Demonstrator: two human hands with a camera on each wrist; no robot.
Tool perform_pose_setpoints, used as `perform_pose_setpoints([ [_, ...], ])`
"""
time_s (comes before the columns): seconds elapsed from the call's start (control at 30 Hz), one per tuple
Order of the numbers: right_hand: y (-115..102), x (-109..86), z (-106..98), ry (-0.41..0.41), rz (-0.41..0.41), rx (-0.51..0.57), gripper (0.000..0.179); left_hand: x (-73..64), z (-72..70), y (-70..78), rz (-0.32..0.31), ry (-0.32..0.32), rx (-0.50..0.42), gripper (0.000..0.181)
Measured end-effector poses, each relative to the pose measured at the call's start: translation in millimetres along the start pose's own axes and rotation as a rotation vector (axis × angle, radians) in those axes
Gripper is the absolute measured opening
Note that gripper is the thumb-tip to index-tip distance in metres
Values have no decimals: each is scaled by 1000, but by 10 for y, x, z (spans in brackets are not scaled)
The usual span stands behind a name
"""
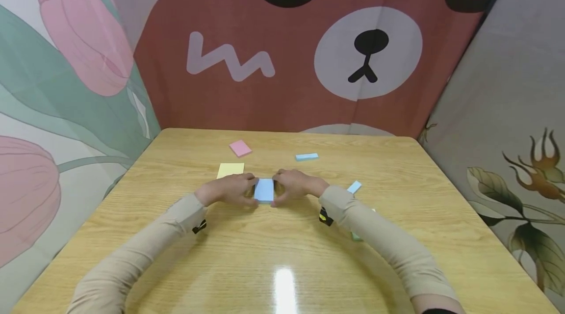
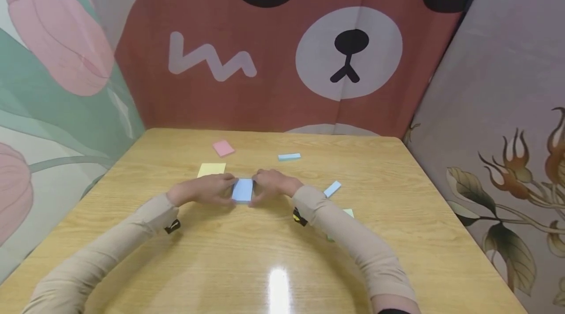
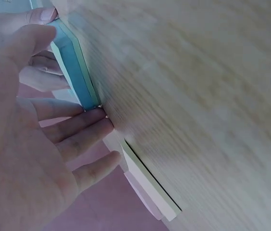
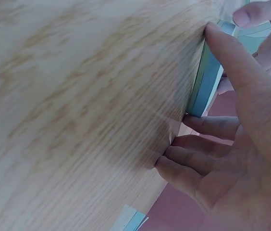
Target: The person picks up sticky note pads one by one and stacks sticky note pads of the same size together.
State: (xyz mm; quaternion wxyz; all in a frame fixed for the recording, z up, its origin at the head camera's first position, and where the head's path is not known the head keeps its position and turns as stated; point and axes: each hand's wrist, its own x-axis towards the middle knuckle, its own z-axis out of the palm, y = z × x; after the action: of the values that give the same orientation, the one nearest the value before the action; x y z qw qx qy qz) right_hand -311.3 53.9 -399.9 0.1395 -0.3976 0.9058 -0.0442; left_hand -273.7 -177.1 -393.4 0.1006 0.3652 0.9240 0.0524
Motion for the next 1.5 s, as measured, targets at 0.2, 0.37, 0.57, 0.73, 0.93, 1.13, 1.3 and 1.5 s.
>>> perform_pose_setpoints([
  [0.2,-16,-9,-8,-12,2,-2,88,5,-48,-45,-2,68,6,71],
  [0.37,-14,-16,-14,-17,0,-25,88,46,-100,-85,-9,247,36,59],
  [0.57,-1,-17,-5,-25,5,-28,87,111,-102,-133,10,470,99,38],
  [0.73,2,-24,-8,-27,-5,-24,86,189,-109,-192,70,532,137,27],
  [0.93,25,-22,-4,-17,-8,-42,86,285,-140,-303,17,581,203,25],
  [1.13,5,-15,-5,-27,-10,-28,88,299,-124,-452,-56,630,234,21],
  [1.3,-19,-20,-10,-20,-24,-31,87,309,-108,-553,-115,673,239,19],
  [1.5,-13,-32,-6,-12,-17,-48,85,328,-157,-586,-156,681,197,21],
])
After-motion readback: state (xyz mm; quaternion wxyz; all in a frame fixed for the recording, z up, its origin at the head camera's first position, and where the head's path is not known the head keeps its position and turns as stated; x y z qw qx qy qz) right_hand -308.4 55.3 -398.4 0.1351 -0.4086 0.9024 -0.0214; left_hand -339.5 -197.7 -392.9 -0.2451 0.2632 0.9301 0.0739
